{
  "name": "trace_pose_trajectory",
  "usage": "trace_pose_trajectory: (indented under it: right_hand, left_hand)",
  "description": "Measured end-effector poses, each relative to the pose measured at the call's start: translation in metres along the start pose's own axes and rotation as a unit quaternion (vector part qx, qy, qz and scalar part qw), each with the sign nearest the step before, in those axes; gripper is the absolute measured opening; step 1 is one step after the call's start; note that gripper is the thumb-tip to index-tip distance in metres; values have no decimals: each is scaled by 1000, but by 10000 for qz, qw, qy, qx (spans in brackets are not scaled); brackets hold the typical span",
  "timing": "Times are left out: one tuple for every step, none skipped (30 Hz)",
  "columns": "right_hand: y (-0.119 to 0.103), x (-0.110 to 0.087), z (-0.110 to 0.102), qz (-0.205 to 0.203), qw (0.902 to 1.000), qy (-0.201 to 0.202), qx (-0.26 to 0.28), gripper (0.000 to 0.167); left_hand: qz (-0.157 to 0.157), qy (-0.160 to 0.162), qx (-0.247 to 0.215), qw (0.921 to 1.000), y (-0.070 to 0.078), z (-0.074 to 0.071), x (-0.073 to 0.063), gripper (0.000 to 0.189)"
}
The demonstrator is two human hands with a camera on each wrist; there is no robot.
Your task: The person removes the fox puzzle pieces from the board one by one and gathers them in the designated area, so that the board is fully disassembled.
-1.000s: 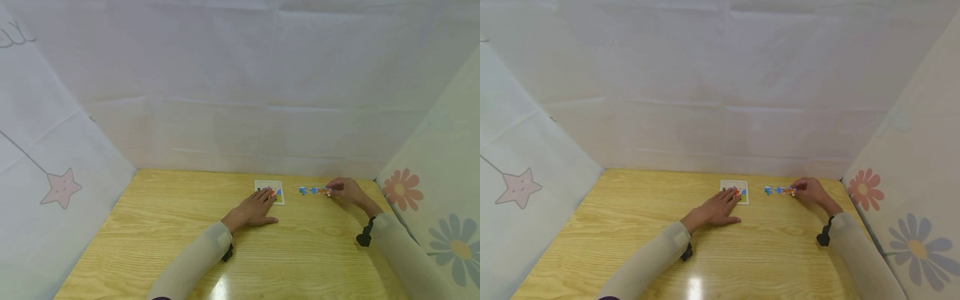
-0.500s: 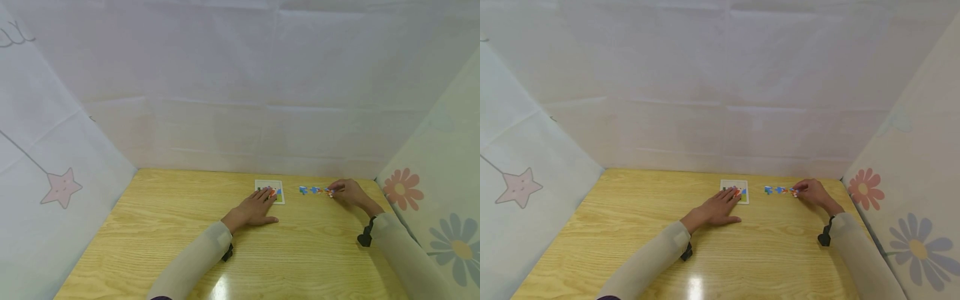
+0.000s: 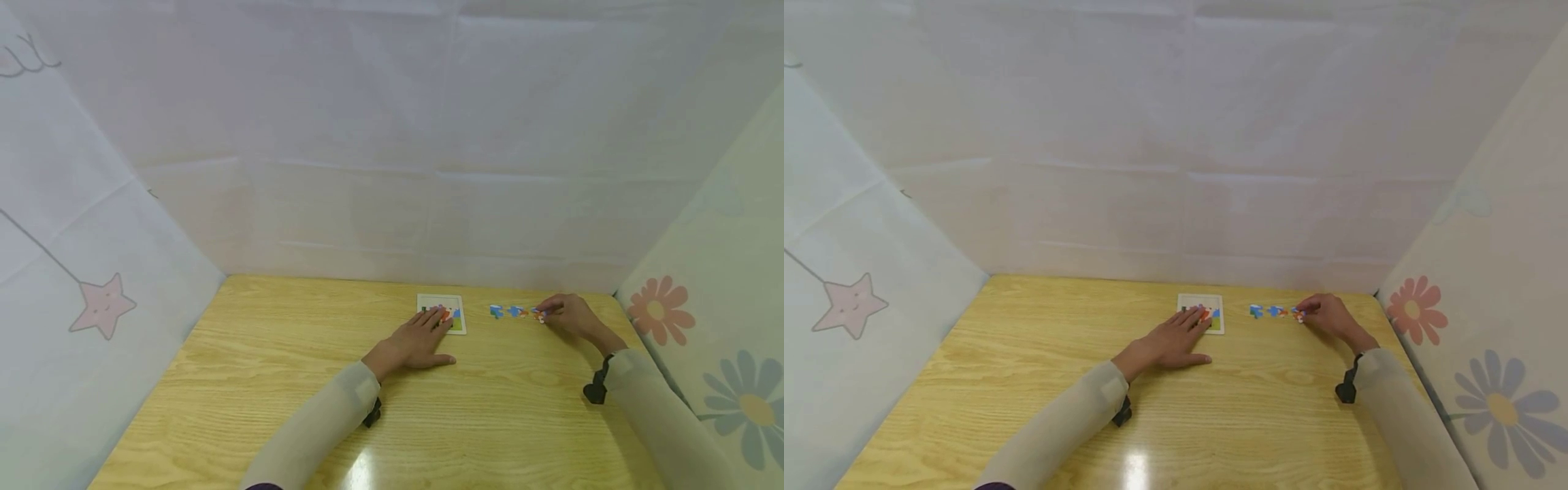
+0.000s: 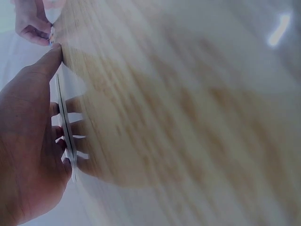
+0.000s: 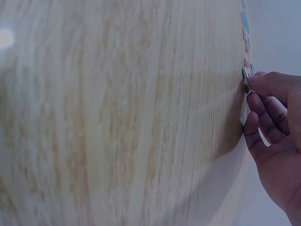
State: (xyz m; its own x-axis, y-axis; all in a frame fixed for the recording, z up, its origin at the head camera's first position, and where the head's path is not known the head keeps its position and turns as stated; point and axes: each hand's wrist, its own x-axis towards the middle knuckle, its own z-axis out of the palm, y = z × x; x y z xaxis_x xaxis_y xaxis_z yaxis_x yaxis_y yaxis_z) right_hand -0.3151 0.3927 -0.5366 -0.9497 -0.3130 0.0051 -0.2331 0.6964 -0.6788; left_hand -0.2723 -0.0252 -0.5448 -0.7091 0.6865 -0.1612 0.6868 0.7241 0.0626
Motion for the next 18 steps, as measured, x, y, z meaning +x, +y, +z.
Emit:
trace_pose_trajectory:
  right_hand:
    - [0,0,0,-13,10000,-2,-4,22]
    - [0,0,0,-15,10000,0,-2,22]
    - [0,0,0,-53,10000,-7,-14,22]
    - [0,0,1,-60,10000,5,-9,22]
    - [0,0,1,-78,10000,23,-28,21]
    - [0,0,1,-89,9999,55,-65,21]
    - [0,0,2,-126,9998,71,-110,20]
    - [0,0,2,-152,9998,85,-136,19]
    - [0,-1,2,-181,9996,98,-183,19]
    - [-1,-1,3,-172,9995,133,-230,18]
    - [-2,-1,3,-180,9994,155,-263,17]
    - [-3,-1,4,-172,9993,181,-271,17]
    - [-4,-2,4,-180,9993,189,-274,17]
    - [-5,-1,4,-159,9993,218,-253,17]
    - [-7,-1,4,-155,9993,232,-232,18]
    - [-8,-1,5,-108,9994,272,-188,18]
    - [-9,0,5,-113,9994,279,-155,19]
    - [-11,1,6,-112,9994,298,-141,19]
  left_hand:
    - [12,26,-9,10000,0,0,0,91]
    - [17,46,-14,10000,0,0,-1,91]
    - [23,62,-22,10000,0,0,-1,91]
    - [25,68,-36,10000,0,0,-1,91]
    - [24,71,-45,10000,0,-1,-2,91]
    - [24,70,-55,10000,0,-1,-2,91]
    - [28,64,-60,10000,0,-1,-3,91]
    - [28,57,-65,10000,0,-1,-3,91]
    - [33,45,-66,10000,0,-2,-3,91]
    - [35,40,-63,10000,0,-1,-3,91]
    - [39,29,-59,10000,0,-2,-3,91]
    - [41,21,-59,10000,1,-2,-3,91]
    - [43,22,-62,10000,1,-2,-3,91]
    - [39,24,-62,10000,1,-2,-3,91]
    - [35,20,-61,10000,1,-2,-3,91]
    - [30,18,-63,10000,1,-3,-3,91]
    - [25,10,-68,10000,1,-4,-3,91]
    - [21,6,-73,10000,1,-4,-3,91]
